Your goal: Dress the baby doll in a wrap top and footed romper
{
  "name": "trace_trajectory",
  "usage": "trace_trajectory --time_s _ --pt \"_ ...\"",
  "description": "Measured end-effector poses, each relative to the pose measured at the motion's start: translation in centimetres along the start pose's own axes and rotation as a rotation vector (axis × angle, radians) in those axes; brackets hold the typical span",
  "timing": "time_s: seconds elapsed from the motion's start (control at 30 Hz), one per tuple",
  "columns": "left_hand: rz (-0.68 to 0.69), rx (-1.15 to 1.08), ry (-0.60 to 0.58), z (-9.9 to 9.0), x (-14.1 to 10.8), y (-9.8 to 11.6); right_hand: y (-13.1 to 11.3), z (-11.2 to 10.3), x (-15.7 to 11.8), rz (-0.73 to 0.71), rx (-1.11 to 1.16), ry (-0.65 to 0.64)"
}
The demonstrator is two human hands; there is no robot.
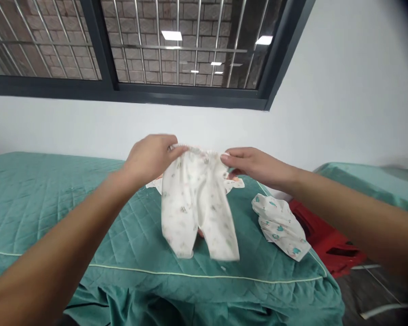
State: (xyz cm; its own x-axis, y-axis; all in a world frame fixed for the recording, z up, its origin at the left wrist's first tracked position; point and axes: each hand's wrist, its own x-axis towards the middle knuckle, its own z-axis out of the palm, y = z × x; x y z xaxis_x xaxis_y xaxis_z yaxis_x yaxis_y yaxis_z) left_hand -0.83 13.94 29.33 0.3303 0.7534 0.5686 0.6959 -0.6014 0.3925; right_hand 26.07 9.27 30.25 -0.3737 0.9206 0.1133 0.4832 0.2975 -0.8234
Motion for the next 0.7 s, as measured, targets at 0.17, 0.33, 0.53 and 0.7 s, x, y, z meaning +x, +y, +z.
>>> trace_trajectory --time_s 0.17,0.33,0.53,0.7 --pt "0.074 -0.19 0.387 -0.3 -0.2 1.2 -2.5 3.9 1.5 -0.265 0.139 0.11" --pt "0.028 -0.486 0.144 1.7 -2.7 -2.4 1.5 7.0 1.9 -0.167 -0.011 -0.216" --pt "-0.212 -0.362 -0.183 12.9 -8.1 -8.6 11.2 10.9 3.1 0.082 -0.12 -0.415" --pt "-0.135 -0.133 -0.2 19.2 -9.9 -9.0 16.3 9.0 7.7 0.081 -0.152 0.096"
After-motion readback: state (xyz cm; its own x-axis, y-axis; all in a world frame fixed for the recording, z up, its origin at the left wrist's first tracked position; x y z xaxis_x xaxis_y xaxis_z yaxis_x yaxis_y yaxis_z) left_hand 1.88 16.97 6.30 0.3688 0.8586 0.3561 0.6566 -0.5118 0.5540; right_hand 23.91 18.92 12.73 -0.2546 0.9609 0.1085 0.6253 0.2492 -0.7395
